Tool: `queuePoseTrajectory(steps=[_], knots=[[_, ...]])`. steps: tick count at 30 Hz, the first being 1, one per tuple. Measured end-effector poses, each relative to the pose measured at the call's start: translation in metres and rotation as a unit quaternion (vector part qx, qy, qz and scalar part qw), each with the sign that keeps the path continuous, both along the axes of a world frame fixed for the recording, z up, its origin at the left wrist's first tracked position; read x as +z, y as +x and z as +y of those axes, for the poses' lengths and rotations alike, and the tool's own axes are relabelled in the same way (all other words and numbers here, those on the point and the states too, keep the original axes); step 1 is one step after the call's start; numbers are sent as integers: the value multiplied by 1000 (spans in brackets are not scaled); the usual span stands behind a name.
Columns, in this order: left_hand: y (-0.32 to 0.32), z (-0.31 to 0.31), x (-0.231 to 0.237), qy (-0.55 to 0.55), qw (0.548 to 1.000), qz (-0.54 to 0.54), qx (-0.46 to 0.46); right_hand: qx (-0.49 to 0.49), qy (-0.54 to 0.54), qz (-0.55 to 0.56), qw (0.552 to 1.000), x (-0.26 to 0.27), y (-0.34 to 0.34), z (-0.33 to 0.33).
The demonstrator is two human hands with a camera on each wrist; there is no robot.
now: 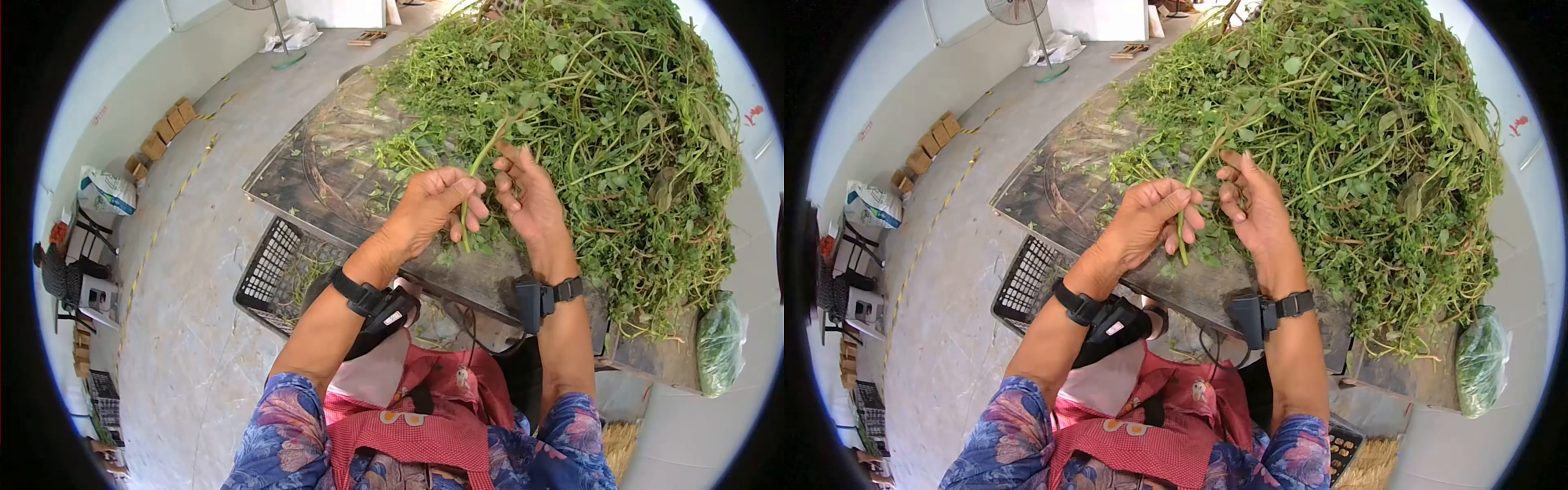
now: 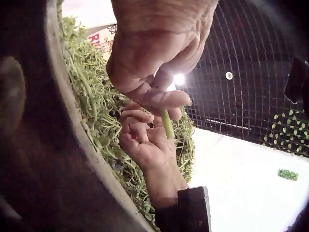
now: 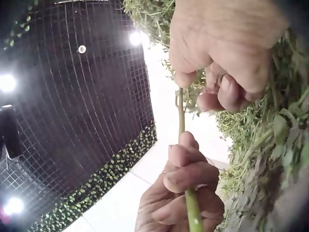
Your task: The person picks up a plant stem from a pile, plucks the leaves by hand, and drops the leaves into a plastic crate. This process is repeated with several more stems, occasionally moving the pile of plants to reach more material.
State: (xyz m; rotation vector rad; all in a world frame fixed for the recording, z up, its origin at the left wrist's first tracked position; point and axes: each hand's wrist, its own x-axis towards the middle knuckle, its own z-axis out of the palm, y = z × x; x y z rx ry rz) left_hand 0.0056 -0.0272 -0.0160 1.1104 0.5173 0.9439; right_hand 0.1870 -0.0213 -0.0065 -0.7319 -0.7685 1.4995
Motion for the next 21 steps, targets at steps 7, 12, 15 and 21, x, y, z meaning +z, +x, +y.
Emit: queuePoseTrajectory(steps=[7,12,15,21], knots=[[3,-4,-1,-46,994,-36,-89,-2,36,24,999,6,-6,-6],[5,-6,0,-53,993,-7,-101,-27,49,-126,990,1,-4,-2],[9,1,-2,-40,996,21,-76,-16,47,-259,965,1,-14,-8],[13,1,-6,-17,998,63,20,-193,203,-594,754,-8,-30,-1]])
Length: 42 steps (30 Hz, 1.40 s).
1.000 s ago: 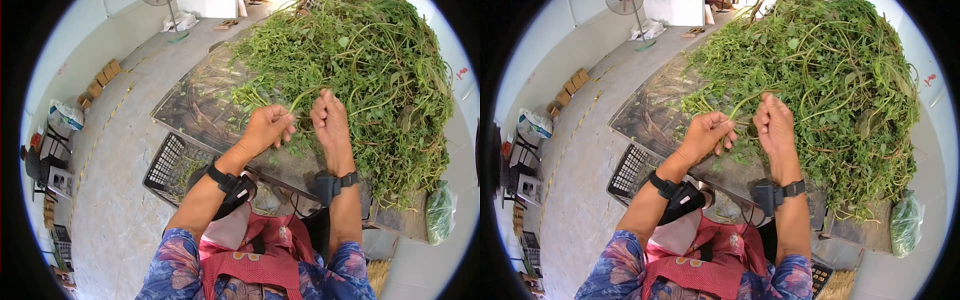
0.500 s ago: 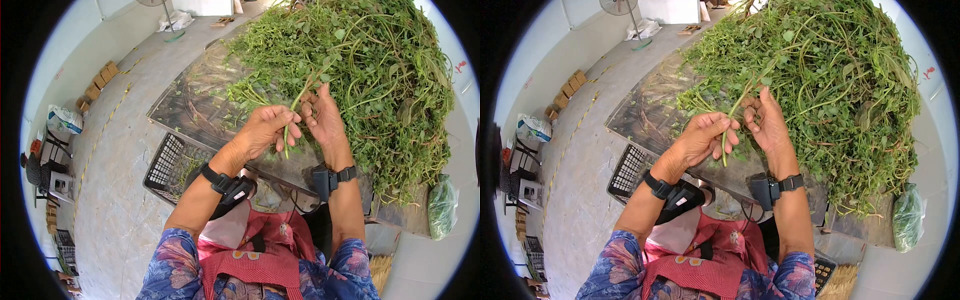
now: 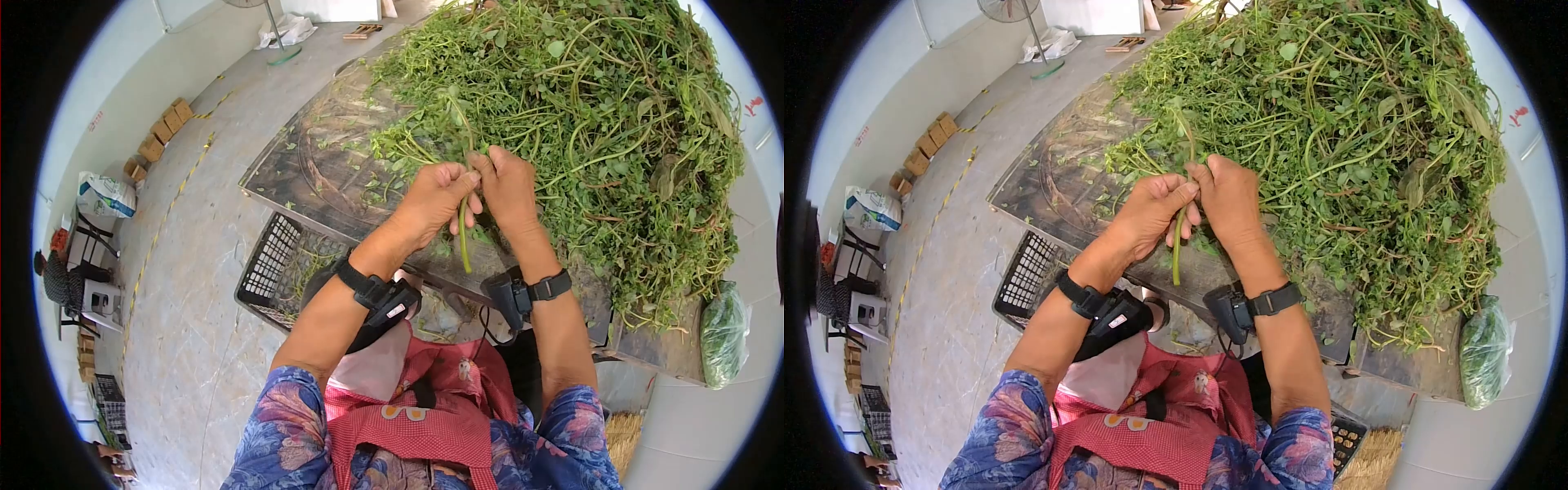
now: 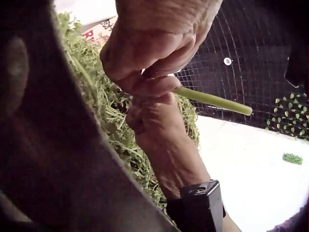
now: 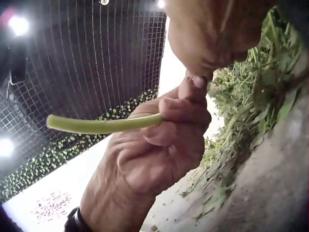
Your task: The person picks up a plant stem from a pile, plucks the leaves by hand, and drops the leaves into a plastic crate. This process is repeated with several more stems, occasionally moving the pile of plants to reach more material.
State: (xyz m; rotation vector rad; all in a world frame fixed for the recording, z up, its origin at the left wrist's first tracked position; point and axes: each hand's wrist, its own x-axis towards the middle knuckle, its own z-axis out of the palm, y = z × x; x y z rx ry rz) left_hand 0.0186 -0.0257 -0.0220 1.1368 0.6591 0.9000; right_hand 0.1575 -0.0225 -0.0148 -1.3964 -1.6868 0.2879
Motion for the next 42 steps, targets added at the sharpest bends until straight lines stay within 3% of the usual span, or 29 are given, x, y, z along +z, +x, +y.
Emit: queuePoseTrajectory(steps=[2,3,4,6,7,8,9,17,20,23,26,28,29,31,33,35,36,37,38,39,40,42], knots=[[-1,-5,4,12,1000,24,16,-91,121,-82,985,-8,-1,6],[-3,-9,7,16,999,32,12,-120,137,-54,982,-14,10,16],[-3,-11,10,22,999,40,9,-105,129,104,981,-5,15,16],[-3,-11,12,21,999,43,14,-70,-60,254,963,6,35,14],[-3,-11,12,16,999,49,18,-67,-61,252,963,7,36,13],[-3,-11,11,15,998,49,21,32,-118,403,907,7,36,8],[-3,-10,10,21,998,41,31,127,-170,540,814,9,33,2],[-2,-5,0,88,991,62,77,130,-197,518,822,16,25,-6],[-2,-6,-1,114,984,108,86,107,-195,489,844,19,19,-10],[-2,-8,1,138,975,149,85,93,-137,396,903,10,16,-5],[0,-8,3,129,979,134,81,110,-109,373,915,9,16,-4],[0,-5,6,53,996,25,70,127,-128,354,918,8,19,-4],[-1,-3,8,53,996,25,71,144,-148,336,919,7,19,-4],[-8,1,13,-50,997,-61,26,152,-136,312,928,4,17,-2],[-10,7,7,-58,995,-76,16,159,-123,288,936,-6,17,5],[-12,10,2,-66,994,-91,5,12,63,96,993,-17,24,16],[-14,9,4,-53,996,-73,7,12,62,96,993,-14,29,16],[-15,8,6,-39,998,-53,7,64,-12,316,946,-6,35,13],[-15,8,8,-39,998,-54,7,113,-84,518,844,0,42,12],[-13,7,9,-23,998,-44,29,172,-91,565,802,5,43,9],[-12,5,10,-6,998,-33,52,174,-91,564,803,9,43,6],[-10,1,13,-9,997,-46,67,174,-151,610,759,15,40,-1]])
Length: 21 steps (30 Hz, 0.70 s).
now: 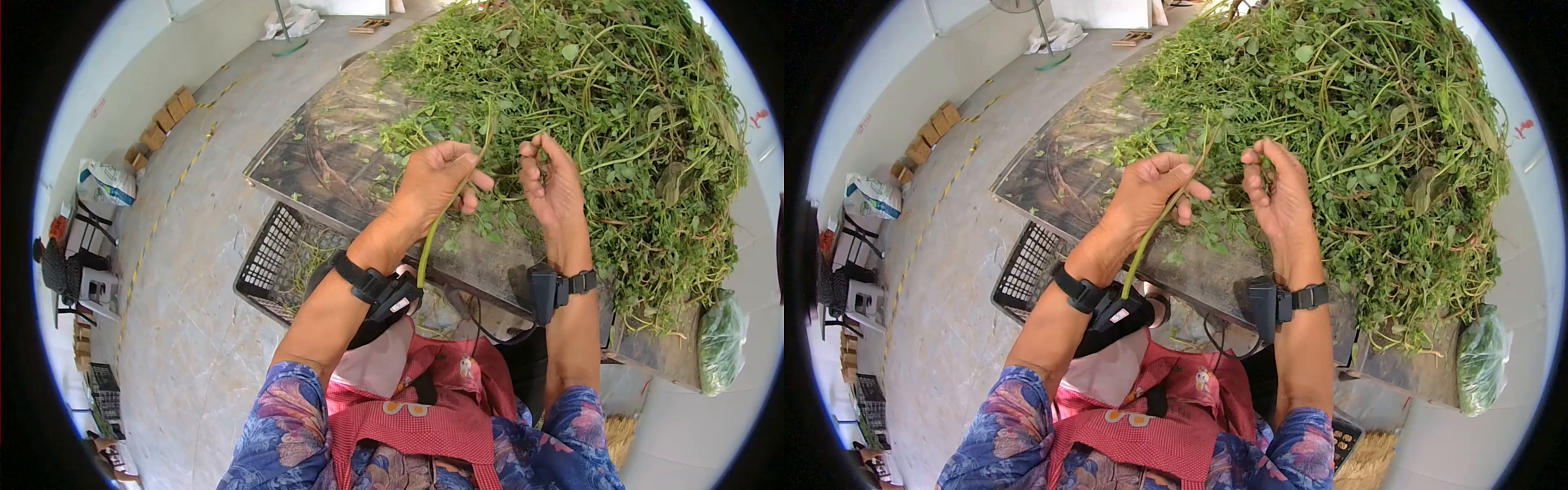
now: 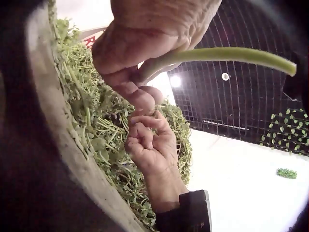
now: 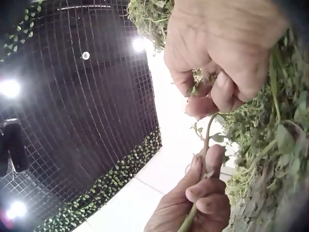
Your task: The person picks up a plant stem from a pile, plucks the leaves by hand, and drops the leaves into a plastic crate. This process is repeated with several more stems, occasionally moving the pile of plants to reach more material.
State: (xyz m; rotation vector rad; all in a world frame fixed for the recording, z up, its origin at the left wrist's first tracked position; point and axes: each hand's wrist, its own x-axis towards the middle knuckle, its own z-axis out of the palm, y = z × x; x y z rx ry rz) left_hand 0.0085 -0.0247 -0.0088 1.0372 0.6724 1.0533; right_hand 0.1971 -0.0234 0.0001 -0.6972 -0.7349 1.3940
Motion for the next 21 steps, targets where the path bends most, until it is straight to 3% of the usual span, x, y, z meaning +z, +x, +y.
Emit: queuePoseTrajectory(steps=[5,11,14,16,17,19,21], knots=[[0,0,-5,20,999,-29,9,34,-5,-44,998,7,-16,-7],[7,-2,-12,90,994,37,46,68,-1,-159,985,5,-22,-10],[11,-5,-15,135,979,114,101,97,-34,-97,990,1,-24,-7],[13,-3,-21,278,911,233,196,88,-54,-72,992,-8,-20,-2],[13,-2,-24,278,911,233,196,78,-74,-47,993,-11,-19,-1],[12,-2,-22,408,842,263,236,104,-97,-70,987,-6,-18,-4],[12,-6,-16,381,848,296,220,131,-120,-92,980,-1,-19,-6]])
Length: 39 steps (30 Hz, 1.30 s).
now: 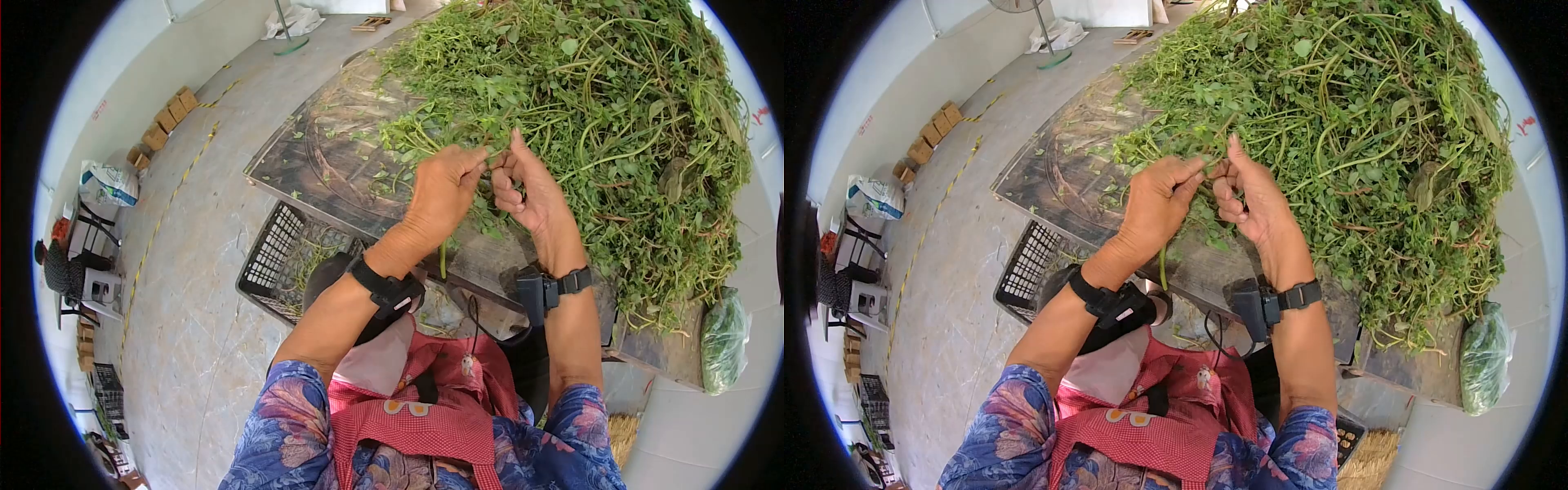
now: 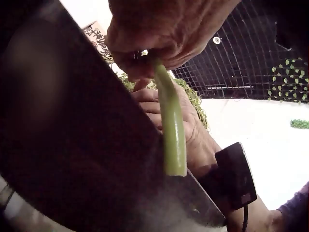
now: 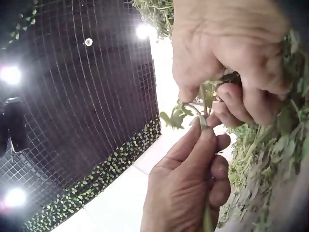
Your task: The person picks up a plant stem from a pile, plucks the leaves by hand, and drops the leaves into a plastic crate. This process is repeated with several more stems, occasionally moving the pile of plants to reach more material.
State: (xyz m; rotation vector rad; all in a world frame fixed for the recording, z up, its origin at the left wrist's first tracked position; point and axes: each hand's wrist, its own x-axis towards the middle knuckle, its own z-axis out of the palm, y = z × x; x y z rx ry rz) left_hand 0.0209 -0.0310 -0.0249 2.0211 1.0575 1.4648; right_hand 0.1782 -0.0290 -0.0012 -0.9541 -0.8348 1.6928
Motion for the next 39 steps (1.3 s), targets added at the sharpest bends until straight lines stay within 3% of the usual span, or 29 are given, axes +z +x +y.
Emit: queuePoseTrajectory(steps=[3,5,7,8,10,14,21,23,24,26,27,28,29,30,31,33,35,37,38,39], knots=[[-2,3,-4,-34,998,60,11,-7,-24,-27,999,3,2,1],[-3,9,-11,-30,995,92,15,64,27,-79,994,-1,8,5],[-3,11,-10,-25,993,-69,-96,52,66,-104,991,-7,8,6],[-4,11,-10,-25,993,-69,-96,40,106,-128,985,-9,8,6],[-8,8,-1,-214,942,-186,-179,35,105,-177,978,-5,12,5],[-13,10,0,-255,925,-204,-197,-17,133,-278,951,6,3,-3],[-9,5,10,-289,904,-262,-175,-40,243,-291,925,-10,3,7],[-6,5,9,-301,895,-283,-166,-139,370,-526,753,-10,-2,7],[-4,5,7,-314,891,-286,-158,-139,370,-525,754,-14,-3,11],[-4,4,6,-328,887,-288,-151,-311,431,-540,653,-25,-2,21],[-6,4,9,-331,876,-308,-167,-313,431,-541,651,-15,2,18],[-8,5,11,-333,865,-330,-180,-284,295,-332,850,2,7,15],[-8,6,11,-332,865,-331,-180,-224,127,-88,962,10,11,12],[-9,9,10,-358,843,-354,-192,-224,127,-87,962,9,15,12],[-10,11,11,-382,819,-375,-205,-183,93,22,979,6,20,11],[-10,14,13,-369,826,-373,-204,-94,25,235,967,3,26,8],[-8,13,16,-358,833,-372,-201,-111,39,224,967,2,23,7],[-4,6,25,-247,910,-313,-117,-94,32,188,977,13,15,2],[-3,7,24,-246,910,-312,-117,-60,43,203,976,15,11,0],[-2,8,22,-122,967,-212,-66,-61,44,204,976,13,12,1]])
